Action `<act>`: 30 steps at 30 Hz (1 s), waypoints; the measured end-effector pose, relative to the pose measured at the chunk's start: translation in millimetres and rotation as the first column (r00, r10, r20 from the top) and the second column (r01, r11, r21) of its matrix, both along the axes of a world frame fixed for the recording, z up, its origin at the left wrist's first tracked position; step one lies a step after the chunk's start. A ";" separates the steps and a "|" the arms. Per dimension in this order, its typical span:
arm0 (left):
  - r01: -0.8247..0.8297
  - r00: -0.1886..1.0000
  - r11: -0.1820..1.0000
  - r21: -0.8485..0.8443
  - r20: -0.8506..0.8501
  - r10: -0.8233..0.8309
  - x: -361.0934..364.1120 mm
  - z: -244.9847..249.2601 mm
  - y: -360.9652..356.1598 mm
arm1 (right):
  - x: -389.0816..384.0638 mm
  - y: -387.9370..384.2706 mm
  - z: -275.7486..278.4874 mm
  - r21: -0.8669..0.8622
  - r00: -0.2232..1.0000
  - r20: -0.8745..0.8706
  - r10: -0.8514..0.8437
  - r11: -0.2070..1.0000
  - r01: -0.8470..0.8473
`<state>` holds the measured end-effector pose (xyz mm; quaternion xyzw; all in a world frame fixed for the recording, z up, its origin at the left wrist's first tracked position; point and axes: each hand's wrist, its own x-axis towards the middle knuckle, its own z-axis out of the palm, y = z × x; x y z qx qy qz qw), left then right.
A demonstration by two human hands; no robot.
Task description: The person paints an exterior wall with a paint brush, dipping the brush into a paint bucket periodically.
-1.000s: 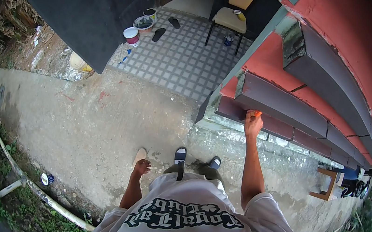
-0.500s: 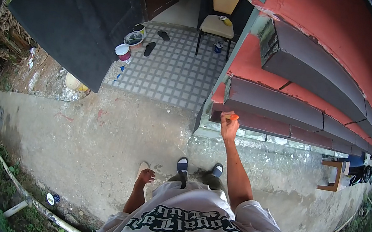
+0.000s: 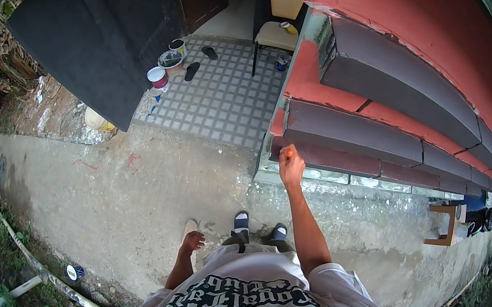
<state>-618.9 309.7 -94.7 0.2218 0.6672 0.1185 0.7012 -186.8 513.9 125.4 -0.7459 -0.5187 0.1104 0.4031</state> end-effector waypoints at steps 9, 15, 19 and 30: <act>0.070 0.997 0.997 -0.025 -0.013 -0.071 35.3 4.4 -10.1 | 146.3 -38.5 -5.7 -0.039 0.979 0.025 -0.201 0.979 0.202; 0.047 0.999 0.999 -0.002 -0.012 -0.047 39.8 10.5 -12.7 | 119.0 -34.1 7.2 -0.068 0.942 0.245 -0.227 0.966 0.251; 0.043 0.999 0.999 0.021 -0.023 -0.043 50.9 15.1 -14.3 | 49.4 -9.0 4.5 -0.095 0.998 0.039 -0.051 0.994 0.054; 0.031 0.999 1.000 0.002 -0.033 -0.031 74.0 17.6 -36.8 | 167.1 -42.0 -9.7 -0.068 0.995 -0.049 -0.092 0.994 0.089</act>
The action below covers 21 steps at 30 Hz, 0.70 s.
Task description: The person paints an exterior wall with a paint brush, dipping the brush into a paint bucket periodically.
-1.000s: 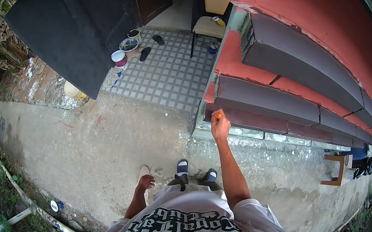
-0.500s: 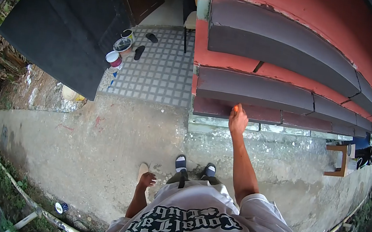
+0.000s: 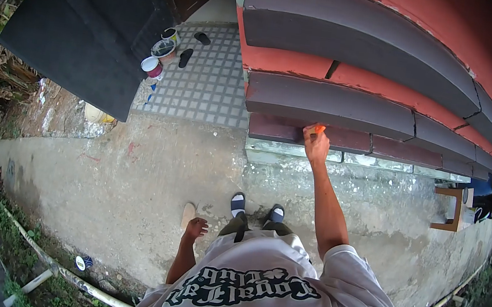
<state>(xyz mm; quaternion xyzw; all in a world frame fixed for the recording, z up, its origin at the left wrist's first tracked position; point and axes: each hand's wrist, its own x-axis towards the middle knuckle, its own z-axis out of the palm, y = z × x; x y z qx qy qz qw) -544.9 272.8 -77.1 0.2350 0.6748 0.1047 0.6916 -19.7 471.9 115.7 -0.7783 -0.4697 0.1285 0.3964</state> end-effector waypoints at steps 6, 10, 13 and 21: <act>0.033 0.996 0.999 -0.029 -0.079 -0.035 7.9 20.4 -28.2 | 70.0 -27.9 30.9 -0.091 0.889 0.396 -0.230 0.953 0.287; 0.036 0.993 0.999 -0.033 -0.114 -0.039 25.1 27.5 -34.4 | 25.2 -0.6 7.0 -0.066 0.938 0.343 -0.059 0.994 0.087; 0.065 0.989 0.998 -0.025 -0.131 -0.067 42.4 33.2 -33.9 | -34.9 26.3 2.8 0.036 0.999 -0.017 0.052 0.998 -0.051; 0.055 0.993 0.997 0.058 -0.106 -0.049 78.4 45.5 -35.3 | 18.9 22.4 -32.2 0.098 0.781 -0.625 0.011 0.993 0.065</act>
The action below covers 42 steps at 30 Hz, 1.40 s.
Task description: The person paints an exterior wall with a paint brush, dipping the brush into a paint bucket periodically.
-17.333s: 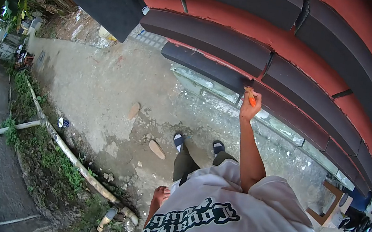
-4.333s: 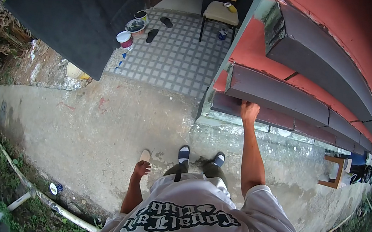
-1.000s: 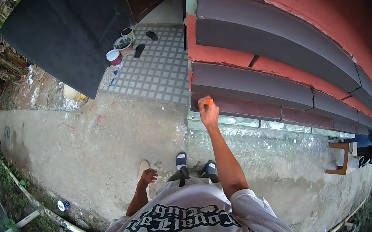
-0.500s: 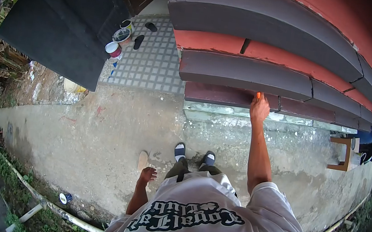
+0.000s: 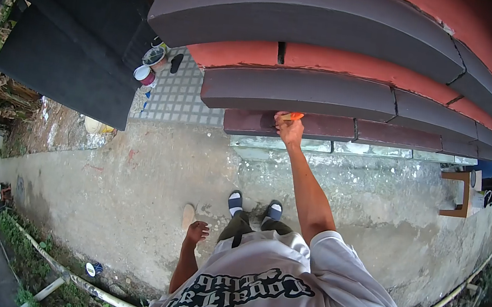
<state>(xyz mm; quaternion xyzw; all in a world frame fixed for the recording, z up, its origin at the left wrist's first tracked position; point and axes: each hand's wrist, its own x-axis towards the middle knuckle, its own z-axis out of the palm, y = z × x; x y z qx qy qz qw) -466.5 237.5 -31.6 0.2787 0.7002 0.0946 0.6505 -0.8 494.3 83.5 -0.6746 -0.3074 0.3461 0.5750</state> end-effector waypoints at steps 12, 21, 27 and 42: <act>-0.008 0.999 0.988 -0.157 -0.052 -0.001 7.1 -16.5 -31.1 | 166.0 -74.0 47.9 -0.176 0.520 0.854 -0.009 0.936 0.305; 0.071 0.996 0.996 -0.060 0.065 -0.067 -7.0 -21.4 -24.1 | 34.9 -39.4 34.4 -0.104 0.941 0.334 0.061 0.994 -0.027; 0.069 0.994 0.992 -0.110 0.089 -0.059 -37.7 -45.6 -17.5 | 141.9 -90.3 24.4 -0.104 0.796 0.589 -0.138 0.964 0.244; 0.362 0.932 0.932 -0.015 0.037 -0.361 -11.7 -84.3 -16.4 | 25.9 -36.0 42.8 -0.045 0.852 0.524 0.000 0.999 0.028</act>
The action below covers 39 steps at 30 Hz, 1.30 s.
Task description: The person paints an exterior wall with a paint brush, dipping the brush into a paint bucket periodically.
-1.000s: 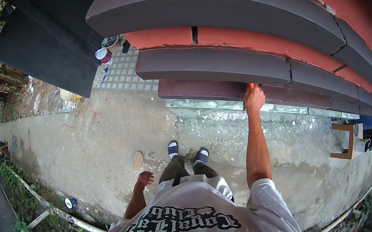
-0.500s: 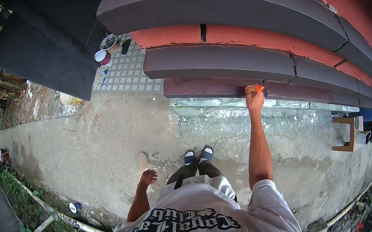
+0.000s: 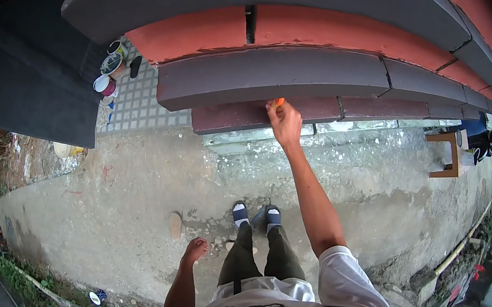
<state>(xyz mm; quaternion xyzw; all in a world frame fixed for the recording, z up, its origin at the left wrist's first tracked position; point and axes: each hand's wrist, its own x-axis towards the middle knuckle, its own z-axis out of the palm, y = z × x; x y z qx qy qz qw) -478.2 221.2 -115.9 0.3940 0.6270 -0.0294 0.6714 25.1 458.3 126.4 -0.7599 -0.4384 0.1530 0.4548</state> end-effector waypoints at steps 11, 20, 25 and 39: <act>-0.029 0.997 0.998 0.052 0.067 0.025 80.9 -11.0 -26.5 | 165.1 -51.1 -29.1 0.066 0.920 0.336 -0.202 0.979 0.191; 0.138 0.989 0.990 0.020 0.041 -0.139 140.3 -38.4 -75.4 | 94.5 -19.4 -36.6 0.023 0.855 0.519 0.000 1.000 -0.014; 0.178 0.967 0.982 0.068 0.173 -0.188 191.5 -29.2 -71.3 | 35.7 11.8 -36.9 0.127 0.988 0.006 0.156 0.980 -0.156; 0.072 0.991 0.996 0.049 0.110 -0.077 108.7 -44.0 -101.3 | 169.5 -45.5 -29.1 0.069 0.830 0.515 -0.213 0.976 0.207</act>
